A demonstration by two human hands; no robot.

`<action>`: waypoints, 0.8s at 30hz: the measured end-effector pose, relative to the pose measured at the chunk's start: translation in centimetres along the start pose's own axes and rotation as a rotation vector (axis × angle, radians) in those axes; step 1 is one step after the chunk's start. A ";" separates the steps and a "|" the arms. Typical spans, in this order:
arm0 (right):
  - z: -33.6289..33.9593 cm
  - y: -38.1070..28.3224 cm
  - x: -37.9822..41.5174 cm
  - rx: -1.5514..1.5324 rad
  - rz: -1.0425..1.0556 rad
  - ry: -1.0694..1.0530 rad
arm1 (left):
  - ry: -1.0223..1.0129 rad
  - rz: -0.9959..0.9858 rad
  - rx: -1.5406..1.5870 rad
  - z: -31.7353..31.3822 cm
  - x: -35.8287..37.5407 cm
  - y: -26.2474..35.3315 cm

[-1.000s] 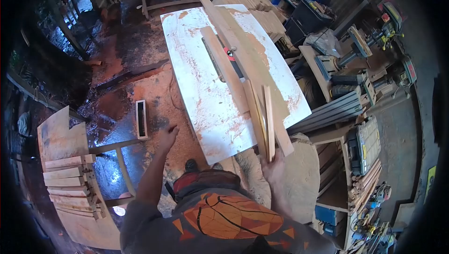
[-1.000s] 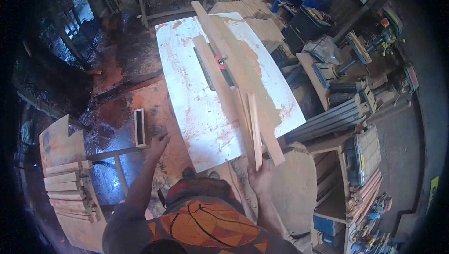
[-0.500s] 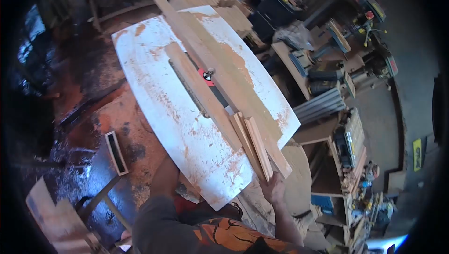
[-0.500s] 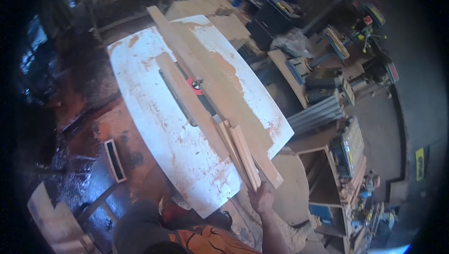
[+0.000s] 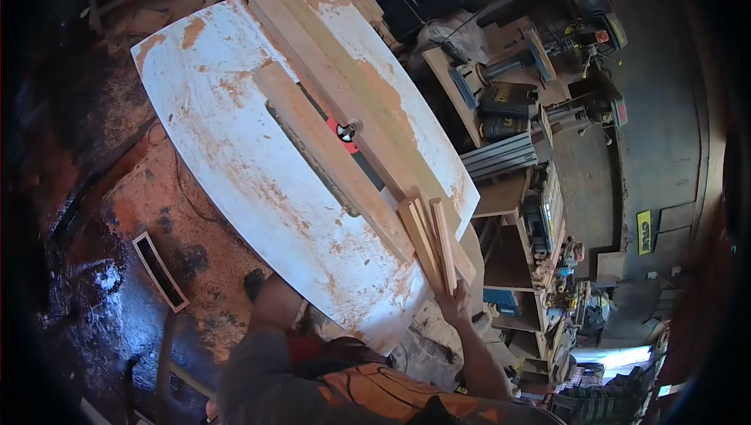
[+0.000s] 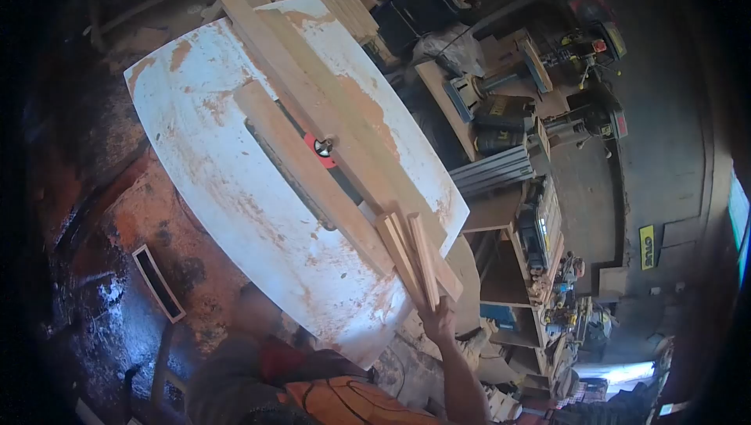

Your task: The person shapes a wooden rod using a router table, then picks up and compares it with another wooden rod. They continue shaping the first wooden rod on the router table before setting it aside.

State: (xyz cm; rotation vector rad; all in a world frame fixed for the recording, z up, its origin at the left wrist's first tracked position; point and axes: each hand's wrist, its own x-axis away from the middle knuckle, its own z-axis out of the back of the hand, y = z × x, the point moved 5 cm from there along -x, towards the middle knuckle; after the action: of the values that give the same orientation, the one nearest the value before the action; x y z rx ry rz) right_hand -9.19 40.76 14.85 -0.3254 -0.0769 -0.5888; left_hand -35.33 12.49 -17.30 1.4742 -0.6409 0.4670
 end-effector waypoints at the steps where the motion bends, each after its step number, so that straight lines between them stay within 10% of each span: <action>1: -0.4 0.4 0.1 0.009 -0.003 -0.005 | -0.008 0.003 0.000 -0.4 0.5 -0.1; 24: -0.2 1.8 -0.8 0.323 0.036 0.064 | 0.035 0.022 0.087 -0.6 5.2 -3.3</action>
State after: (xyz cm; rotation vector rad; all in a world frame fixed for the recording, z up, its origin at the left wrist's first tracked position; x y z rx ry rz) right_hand -8.80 42.54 14.01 0.0056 -0.1032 -0.5406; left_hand -29.23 12.40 -16.42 1.5393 -0.6160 0.5429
